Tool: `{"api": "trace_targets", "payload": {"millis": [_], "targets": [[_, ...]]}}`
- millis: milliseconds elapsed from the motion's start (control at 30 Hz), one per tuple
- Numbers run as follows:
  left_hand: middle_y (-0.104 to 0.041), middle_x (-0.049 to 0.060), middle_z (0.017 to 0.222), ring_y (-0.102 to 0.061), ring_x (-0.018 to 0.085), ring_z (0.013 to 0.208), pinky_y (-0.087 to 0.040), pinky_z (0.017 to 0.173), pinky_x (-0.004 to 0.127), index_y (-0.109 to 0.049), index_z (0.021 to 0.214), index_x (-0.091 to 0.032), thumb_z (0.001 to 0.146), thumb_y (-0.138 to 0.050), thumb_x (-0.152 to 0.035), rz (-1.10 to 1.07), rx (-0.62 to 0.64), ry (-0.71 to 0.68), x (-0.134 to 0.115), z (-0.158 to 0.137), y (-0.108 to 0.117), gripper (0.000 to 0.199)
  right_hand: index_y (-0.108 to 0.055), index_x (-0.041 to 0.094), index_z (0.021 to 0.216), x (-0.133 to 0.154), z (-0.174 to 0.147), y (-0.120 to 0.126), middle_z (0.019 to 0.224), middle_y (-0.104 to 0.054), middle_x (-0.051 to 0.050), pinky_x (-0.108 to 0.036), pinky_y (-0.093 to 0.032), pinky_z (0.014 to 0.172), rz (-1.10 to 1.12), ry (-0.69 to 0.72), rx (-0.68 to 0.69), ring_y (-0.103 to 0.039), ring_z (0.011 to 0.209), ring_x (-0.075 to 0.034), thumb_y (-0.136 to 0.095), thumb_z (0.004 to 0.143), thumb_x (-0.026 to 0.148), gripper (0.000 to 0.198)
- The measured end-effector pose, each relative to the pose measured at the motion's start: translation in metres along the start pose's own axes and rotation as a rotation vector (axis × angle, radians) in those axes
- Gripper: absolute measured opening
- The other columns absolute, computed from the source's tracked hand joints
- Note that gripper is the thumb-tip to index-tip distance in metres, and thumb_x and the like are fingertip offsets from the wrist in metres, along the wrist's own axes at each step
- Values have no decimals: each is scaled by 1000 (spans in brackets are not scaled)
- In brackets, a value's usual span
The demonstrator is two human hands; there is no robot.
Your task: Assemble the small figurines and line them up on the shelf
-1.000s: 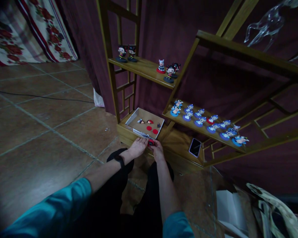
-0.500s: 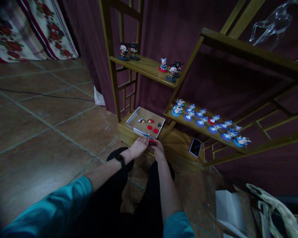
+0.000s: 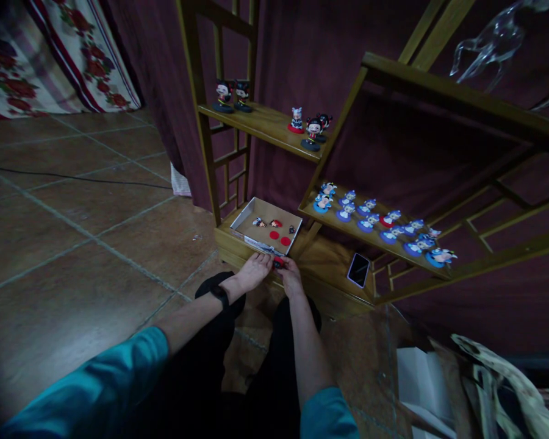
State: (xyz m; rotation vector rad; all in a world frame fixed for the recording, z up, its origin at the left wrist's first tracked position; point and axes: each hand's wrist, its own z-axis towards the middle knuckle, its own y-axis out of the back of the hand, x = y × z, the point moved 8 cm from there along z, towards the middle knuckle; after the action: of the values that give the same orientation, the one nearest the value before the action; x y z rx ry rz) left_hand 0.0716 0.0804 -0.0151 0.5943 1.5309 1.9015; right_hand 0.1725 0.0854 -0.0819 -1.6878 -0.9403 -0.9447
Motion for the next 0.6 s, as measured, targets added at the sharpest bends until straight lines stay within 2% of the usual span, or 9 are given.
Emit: {"api": "trace_targets", "payload": {"millis": [367,600], "targets": [[-54,19,105,-49,25,98,-33,85,38,-41,120,-6,81,-35,-11,-3,36,29,1,1,-3,41,-56,23,79,-3,0,2,80,-65,4,-31,-49,74,12,-22,-20,-60,79,-14,-62,46,4,39],[-55,16,107,-52,24,97,-35,83,35,-44,118,-13,77,-42,-13,-189,68,131,16,2,-8,41,-56,21,82,-7,1,1,76,-65,4,-34,-48,75,-13,-76,-46,-62,74,-14,-67,45,7,41]]}}
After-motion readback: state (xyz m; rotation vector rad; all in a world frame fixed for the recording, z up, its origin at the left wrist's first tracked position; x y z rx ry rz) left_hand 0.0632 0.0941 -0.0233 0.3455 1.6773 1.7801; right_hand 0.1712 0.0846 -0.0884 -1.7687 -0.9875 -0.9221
